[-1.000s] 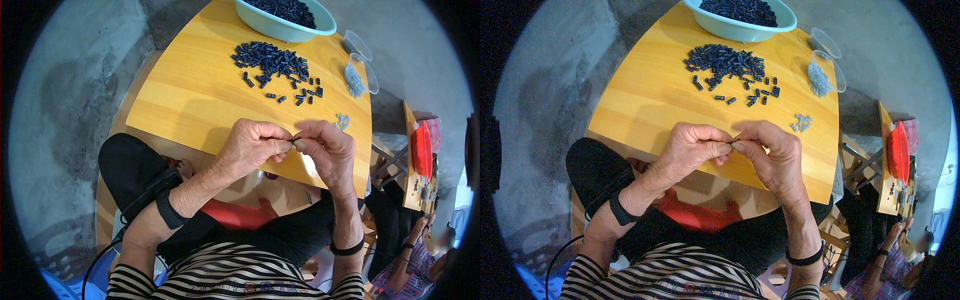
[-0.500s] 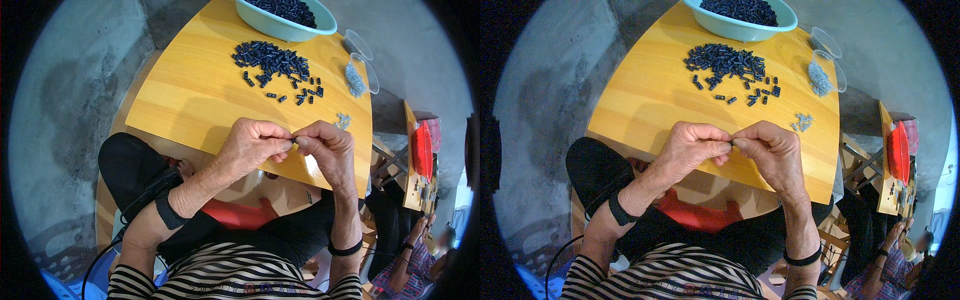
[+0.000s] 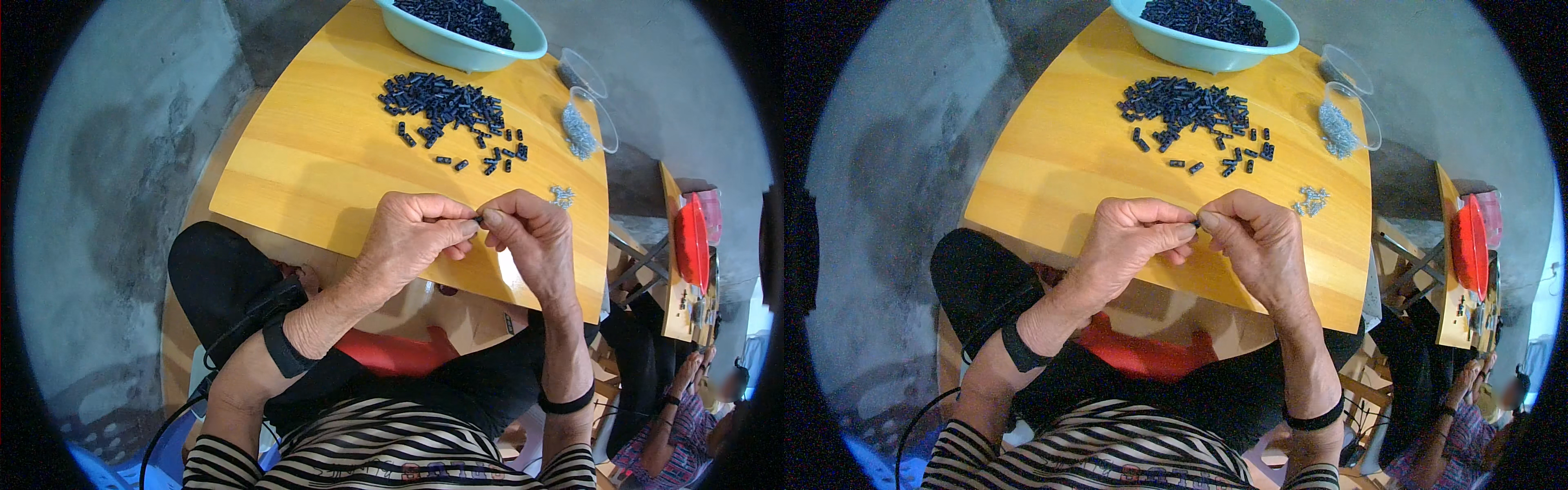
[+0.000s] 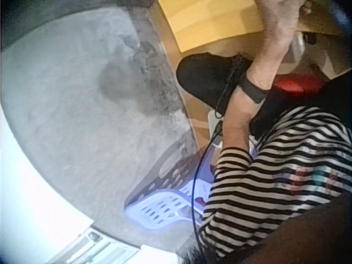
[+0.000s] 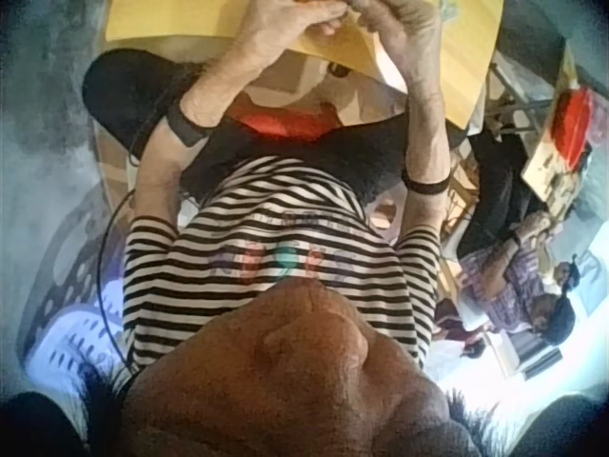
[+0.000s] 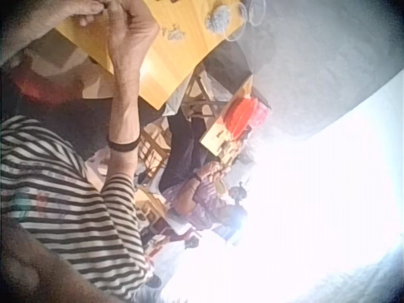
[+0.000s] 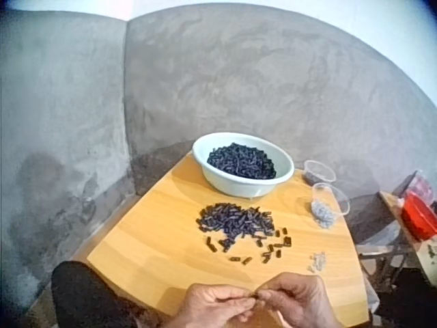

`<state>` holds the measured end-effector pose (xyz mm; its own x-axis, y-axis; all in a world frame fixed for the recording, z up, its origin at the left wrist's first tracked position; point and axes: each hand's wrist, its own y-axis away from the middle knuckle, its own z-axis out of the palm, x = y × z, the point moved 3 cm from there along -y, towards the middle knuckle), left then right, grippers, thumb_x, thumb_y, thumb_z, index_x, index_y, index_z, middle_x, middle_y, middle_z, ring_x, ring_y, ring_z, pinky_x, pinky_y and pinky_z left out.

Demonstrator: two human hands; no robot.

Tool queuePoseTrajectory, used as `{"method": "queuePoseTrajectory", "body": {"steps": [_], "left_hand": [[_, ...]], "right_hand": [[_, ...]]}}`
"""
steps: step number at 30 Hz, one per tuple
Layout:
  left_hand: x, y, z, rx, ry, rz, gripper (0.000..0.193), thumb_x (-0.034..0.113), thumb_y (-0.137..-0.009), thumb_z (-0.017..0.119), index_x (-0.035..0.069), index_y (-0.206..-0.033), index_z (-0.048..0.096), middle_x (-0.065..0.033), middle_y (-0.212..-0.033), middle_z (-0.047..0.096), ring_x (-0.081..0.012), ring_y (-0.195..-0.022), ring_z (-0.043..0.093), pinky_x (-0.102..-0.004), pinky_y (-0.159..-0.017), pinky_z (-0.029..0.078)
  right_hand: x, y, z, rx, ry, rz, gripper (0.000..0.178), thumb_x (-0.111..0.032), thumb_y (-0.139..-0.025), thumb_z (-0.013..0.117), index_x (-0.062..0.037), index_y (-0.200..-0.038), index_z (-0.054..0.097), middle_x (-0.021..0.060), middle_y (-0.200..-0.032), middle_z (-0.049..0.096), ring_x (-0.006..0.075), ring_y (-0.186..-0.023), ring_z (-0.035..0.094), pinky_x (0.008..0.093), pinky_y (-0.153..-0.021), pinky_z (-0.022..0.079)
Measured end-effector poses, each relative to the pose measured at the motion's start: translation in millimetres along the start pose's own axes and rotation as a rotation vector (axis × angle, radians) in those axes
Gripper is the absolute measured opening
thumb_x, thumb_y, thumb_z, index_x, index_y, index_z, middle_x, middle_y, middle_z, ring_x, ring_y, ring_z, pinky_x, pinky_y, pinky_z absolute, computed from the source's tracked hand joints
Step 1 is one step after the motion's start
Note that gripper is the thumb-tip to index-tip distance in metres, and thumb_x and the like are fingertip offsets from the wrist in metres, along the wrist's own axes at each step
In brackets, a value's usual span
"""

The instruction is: Assembling small plastic components by inserting grey plugs into blue tubes.

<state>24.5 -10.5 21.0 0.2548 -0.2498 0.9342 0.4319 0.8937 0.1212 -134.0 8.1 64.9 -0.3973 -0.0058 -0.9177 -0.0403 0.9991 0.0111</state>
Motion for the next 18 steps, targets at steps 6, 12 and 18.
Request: {"method": "queuePoseTrajectory", "body": {"steps": [6, 12, 18], "left_hand": [[1.8, -0.5, -0.5, -0.049, 0.083, -0.038, 0.02, 0.009, -0.084, 0.068, -0.006, -0.097, 0.066, -0.0115, -0.078, 0.068, -0.0137, -0.066, 0.065, -0.0236, -0.06, 0.054], [3.5, 1.4, 0.5, -0.07, 0.093, -0.101, 0.02, 0.01, -0.083, 0.069, -0.006, -0.096, 0.066, -0.0123, -0.08, 0.068, -0.0141, -0.066, 0.065, -0.0242, -0.06, 0.054], [6.7, 3.3, 1.6, -0.095, 0.143, -0.122, 0.02, 0.009, -0.084, 0.068, -0.005, -0.098, 0.066, -0.0132, -0.083, 0.069, -0.0151, -0.07, 0.067, -0.0248, -0.062, 0.055]], "right_hand": [[2.3, -5.5, -7.5, -0.106, -0.21, 0.045, 0.014, -0.013, -0.087, 0.066, -0.0001, -0.092, 0.068, 0.0023, -0.075, 0.066, 0.0069, -0.063, 0.057, 0.0214, -0.058, 0.048], [2.3, -7.0, -9.8, -0.138, -0.217, -0.024, 0.011, -0.012, -0.085, 0.068, -0.0017, -0.09, 0.068, 0.0007, -0.075, 0.065, 0.006, -0.064, 0.055, 0.0205, -0.058, 0.046], [2.1, -7.9, -11.0, -0.161, -0.257, -0.021, 0.01, -0.012, -0.084, 0.069, -0.0024, -0.086, 0.067, -0.001, -0.073, 0.063, 0.0057, -0.063, 0.053, 0.0206, -0.057, 0.045]]}}
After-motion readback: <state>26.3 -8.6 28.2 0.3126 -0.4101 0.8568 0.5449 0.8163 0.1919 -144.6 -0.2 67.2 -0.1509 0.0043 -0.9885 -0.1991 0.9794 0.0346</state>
